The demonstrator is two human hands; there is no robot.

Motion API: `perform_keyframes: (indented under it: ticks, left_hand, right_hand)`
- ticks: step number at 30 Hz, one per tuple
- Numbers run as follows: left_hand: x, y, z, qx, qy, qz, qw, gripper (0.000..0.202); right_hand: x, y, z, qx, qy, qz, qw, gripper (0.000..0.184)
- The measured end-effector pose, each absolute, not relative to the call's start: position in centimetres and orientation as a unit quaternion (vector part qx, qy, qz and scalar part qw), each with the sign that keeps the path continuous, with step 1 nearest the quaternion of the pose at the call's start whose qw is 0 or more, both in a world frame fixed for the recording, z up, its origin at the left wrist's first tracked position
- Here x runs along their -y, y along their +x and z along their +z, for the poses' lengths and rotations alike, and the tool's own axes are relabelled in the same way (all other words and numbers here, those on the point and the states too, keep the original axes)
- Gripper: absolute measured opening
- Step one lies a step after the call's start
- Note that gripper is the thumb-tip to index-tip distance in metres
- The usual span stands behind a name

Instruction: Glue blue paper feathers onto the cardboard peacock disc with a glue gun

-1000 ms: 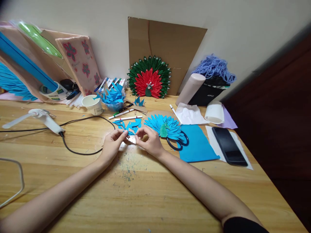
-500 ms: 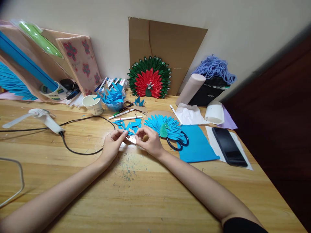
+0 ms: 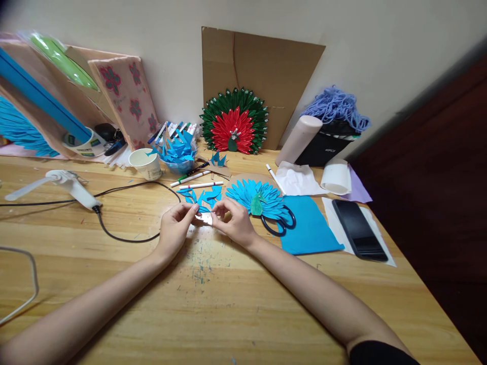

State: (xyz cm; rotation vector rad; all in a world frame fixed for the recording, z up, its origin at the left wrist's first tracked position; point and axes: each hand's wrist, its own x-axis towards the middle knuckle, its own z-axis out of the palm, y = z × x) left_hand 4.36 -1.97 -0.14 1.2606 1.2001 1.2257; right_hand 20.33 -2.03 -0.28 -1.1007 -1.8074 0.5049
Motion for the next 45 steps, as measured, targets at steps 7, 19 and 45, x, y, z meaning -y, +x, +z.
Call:
perform_keyframes:
  ticks: [7,19,45]
  left_hand:
    - [2.02,4.38,-0.09,-0.497,0.514,0.512,0.477,0.023]
    - [1.33,4.05,-0.29,-0.505,0.456,0.526,0.511,0.026]
    - [1.69,4.21,-0.1,-0.491,0.518,0.497,0.493,0.023]
  right_hand:
    - [2.01,20.36,-0.28,0.733,-0.447,0.212,0.467,0.005]
    - [1.76,20.48,-0.57,0.708,-0.455,0.25,0.479,0.001]
    - [1.89,20.39,-0.42,0.728,-0.447,0.229,0.466,0.002]
